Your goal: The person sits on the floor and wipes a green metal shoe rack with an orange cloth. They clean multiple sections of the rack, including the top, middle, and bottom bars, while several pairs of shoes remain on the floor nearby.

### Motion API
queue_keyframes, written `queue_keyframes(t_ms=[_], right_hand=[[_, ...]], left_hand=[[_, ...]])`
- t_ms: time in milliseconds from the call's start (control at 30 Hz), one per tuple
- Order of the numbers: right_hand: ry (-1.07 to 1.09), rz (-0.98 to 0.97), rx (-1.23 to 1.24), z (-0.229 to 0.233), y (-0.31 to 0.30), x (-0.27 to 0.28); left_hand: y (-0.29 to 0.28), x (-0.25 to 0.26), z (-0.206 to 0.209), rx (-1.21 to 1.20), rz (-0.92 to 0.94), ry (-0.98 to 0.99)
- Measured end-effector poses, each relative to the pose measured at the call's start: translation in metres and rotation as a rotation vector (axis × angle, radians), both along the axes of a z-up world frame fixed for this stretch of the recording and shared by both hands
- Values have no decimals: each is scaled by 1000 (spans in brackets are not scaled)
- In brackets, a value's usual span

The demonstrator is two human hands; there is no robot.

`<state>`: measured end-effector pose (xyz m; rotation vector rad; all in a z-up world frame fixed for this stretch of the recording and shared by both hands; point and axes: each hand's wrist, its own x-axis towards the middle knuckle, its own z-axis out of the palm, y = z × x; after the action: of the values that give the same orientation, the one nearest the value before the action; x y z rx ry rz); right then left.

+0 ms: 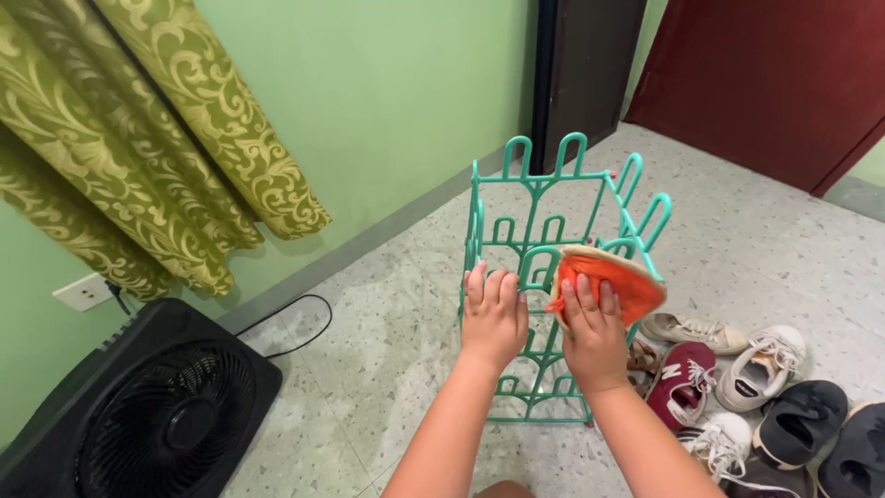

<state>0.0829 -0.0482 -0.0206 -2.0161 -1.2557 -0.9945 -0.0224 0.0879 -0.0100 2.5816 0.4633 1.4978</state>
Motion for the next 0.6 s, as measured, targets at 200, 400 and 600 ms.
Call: queue_keyframes(t_ms=[200,400,600], right_hand=[[265,164,366,36,-19,-30],[41,236,162,63,4,-30],[-46,122,-144,-61,-2,-7]], left_hand=[[3,0,-1,-6,-32,28],[6,-2,-10,-3,-48,28],[17,1,-13,15,-59,72]])
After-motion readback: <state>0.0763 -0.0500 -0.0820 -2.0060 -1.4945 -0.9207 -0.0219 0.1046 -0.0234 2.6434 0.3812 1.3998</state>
